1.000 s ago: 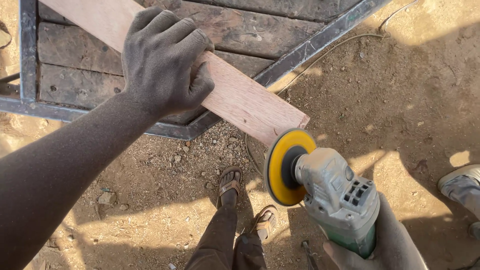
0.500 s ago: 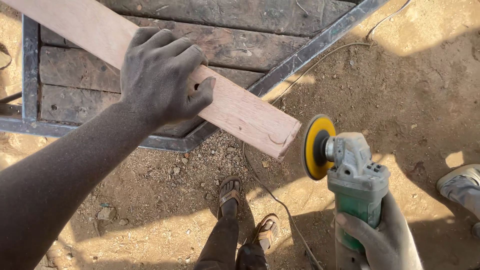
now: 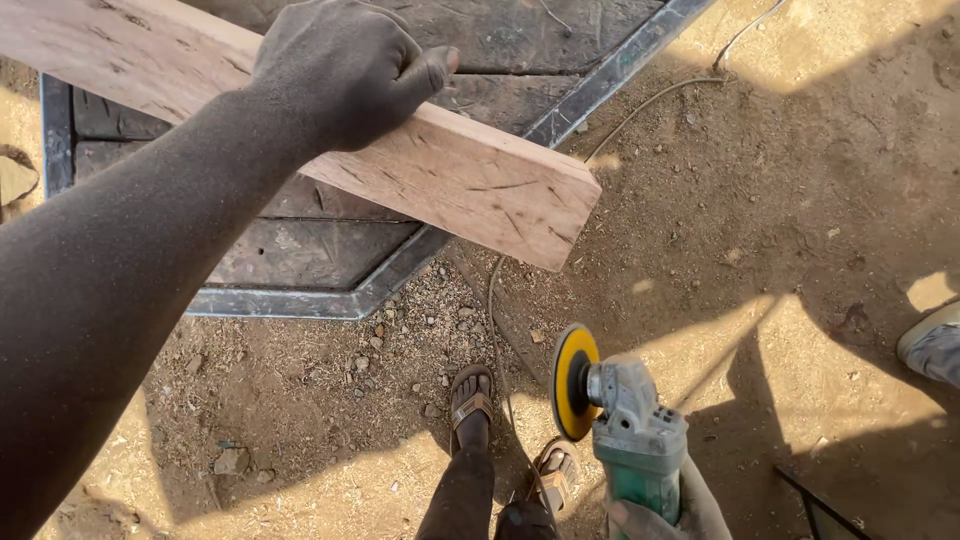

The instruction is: Sanding the edges and surface of a wooden plank using an angle grinder with a sanding disc.

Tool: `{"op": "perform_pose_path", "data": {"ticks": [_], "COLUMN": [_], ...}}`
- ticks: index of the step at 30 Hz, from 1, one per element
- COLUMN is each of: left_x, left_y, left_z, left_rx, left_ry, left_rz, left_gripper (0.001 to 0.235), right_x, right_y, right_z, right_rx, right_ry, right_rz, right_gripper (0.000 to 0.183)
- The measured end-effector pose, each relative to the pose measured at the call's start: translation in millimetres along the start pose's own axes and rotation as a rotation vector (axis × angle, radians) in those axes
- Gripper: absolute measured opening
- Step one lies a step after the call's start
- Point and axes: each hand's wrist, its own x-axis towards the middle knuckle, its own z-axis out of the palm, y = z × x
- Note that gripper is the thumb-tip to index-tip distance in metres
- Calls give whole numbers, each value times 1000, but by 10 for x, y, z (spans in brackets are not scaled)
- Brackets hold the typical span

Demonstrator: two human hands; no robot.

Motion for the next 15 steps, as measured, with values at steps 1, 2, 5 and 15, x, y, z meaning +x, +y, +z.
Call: {"op": "perform_pose_path", "data": {"ticks": [1,2,5,15], "left_x": [40,72,120,-84], "left_y": [-17,-34,61,210], "left_z": [61,129,291,491], "left_rx": [1,15,1,34], "left_ry": [1,50,174,511], "left_rz": [9,14,-7,-14], "left_gripper": [63,59,56,41], "right_x": [2,-8,30,-84], "right_y": [45,95,243,269], "right_z": [-25,-51,-188,6], "right_rx": [8,15,-43,109], "right_ry": [5,-27,-7,192], "right_rz": [-3,-9,17,225], "right_gripper": [88,90,96,106]}}
